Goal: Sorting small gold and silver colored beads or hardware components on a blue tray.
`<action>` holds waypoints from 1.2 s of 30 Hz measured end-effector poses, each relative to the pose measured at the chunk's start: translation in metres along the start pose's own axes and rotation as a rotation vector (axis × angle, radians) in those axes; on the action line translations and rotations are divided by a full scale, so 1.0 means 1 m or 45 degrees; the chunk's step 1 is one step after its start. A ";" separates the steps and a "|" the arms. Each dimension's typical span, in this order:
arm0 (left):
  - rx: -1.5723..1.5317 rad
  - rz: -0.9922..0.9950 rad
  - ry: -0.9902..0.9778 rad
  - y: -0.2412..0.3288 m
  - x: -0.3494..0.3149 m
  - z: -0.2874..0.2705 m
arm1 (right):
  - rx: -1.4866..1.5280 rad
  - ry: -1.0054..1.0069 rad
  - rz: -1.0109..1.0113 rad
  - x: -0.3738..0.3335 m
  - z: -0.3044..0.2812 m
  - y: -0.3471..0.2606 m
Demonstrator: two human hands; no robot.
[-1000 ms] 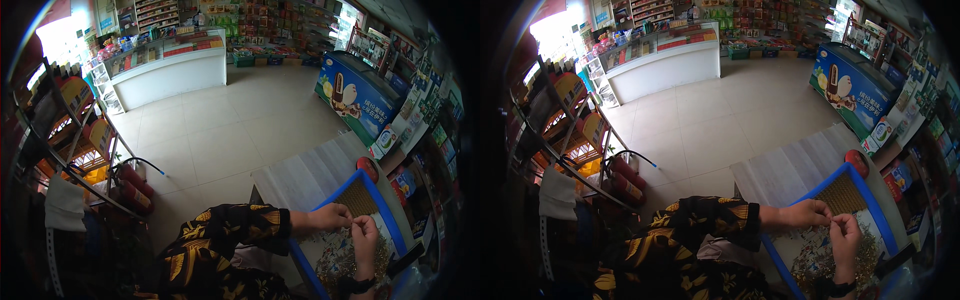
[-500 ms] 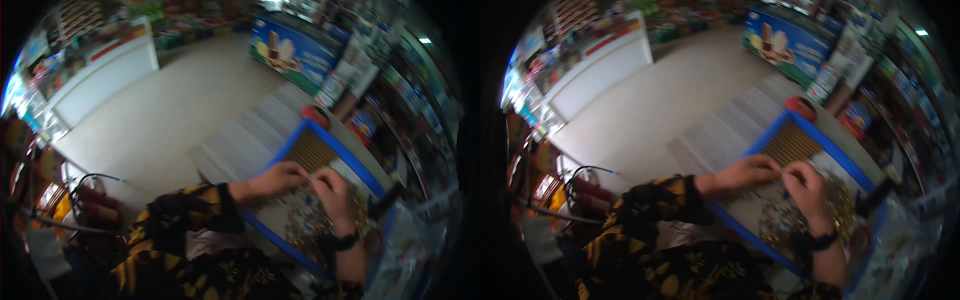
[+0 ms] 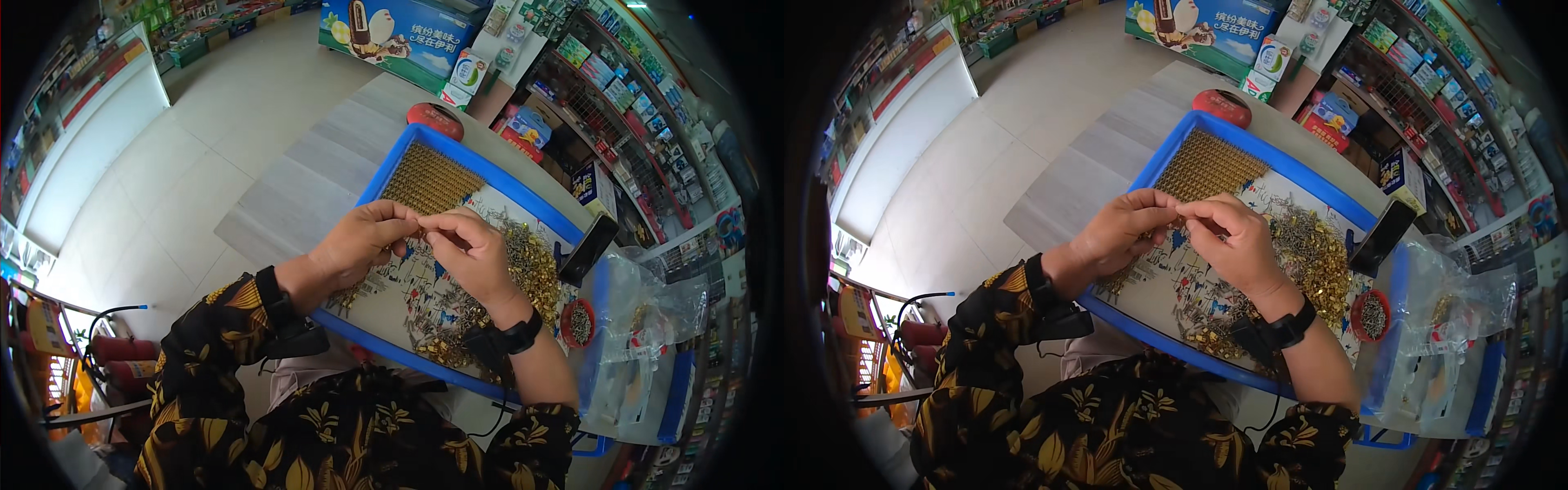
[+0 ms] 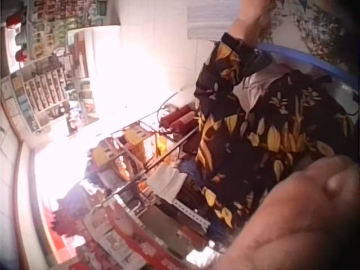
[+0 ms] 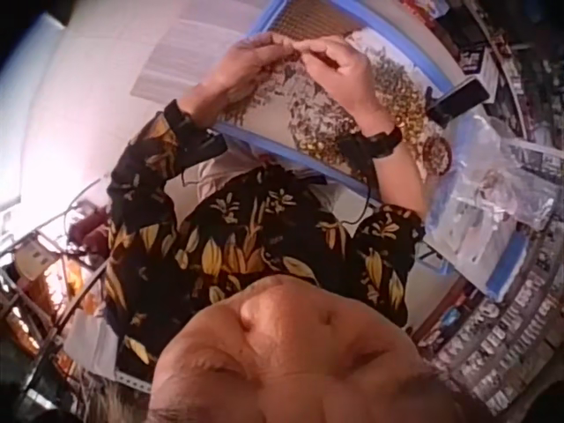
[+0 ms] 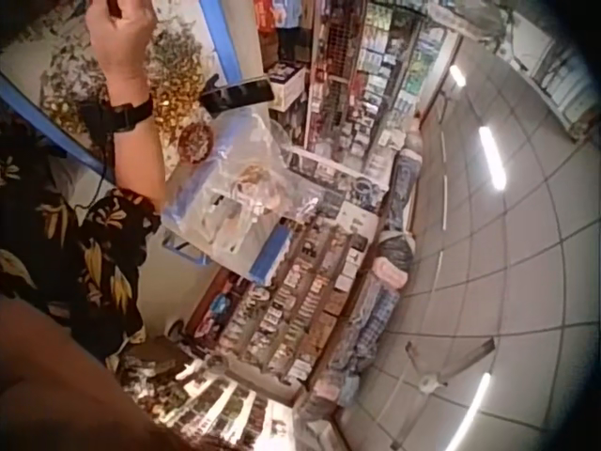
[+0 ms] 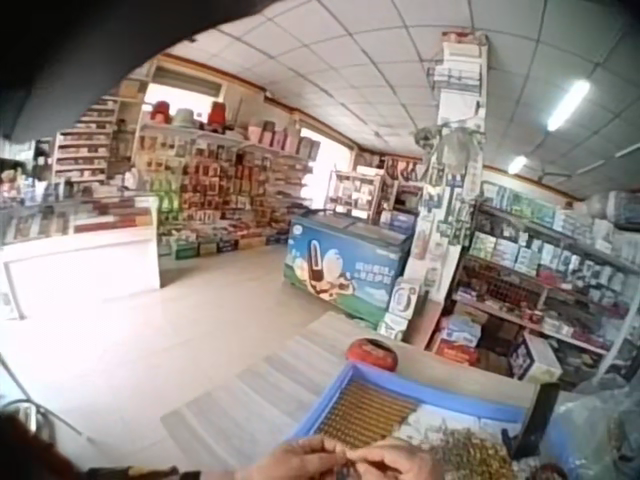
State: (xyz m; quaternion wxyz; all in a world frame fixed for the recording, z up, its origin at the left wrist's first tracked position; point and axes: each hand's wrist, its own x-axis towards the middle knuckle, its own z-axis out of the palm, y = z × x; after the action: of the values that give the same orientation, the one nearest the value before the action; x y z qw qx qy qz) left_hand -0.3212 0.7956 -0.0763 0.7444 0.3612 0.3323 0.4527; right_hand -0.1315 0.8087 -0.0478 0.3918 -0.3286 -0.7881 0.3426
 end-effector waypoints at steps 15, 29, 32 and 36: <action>0.115 -0.022 -0.102 0.002 -0.003 -0.002 | -0.663 0.039 0.500 0.034 -0.079 0.079; 0.089 -0.065 -0.159 0.005 -0.006 0.003 | -0.649 0.095 0.535 0.034 -0.055 0.098; 0.080 -0.065 -0.166 0.006 -0.004 0.001 | -0.733 -0.008 0.672 0.040 -0.054 0.087; 0.121 -0.070 -0.183 0.007 -0.001 0.002 | -0.759 0.060 0.508 0.037 -0.058 0.100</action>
State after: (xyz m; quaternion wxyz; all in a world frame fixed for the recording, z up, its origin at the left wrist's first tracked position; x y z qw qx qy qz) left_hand -0.3234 0.7968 -0.0692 0.7604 0.4186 0.3090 0.3888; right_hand -0.0757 0.9088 -0.0863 0.2222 -0.5835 -0.7646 0.1599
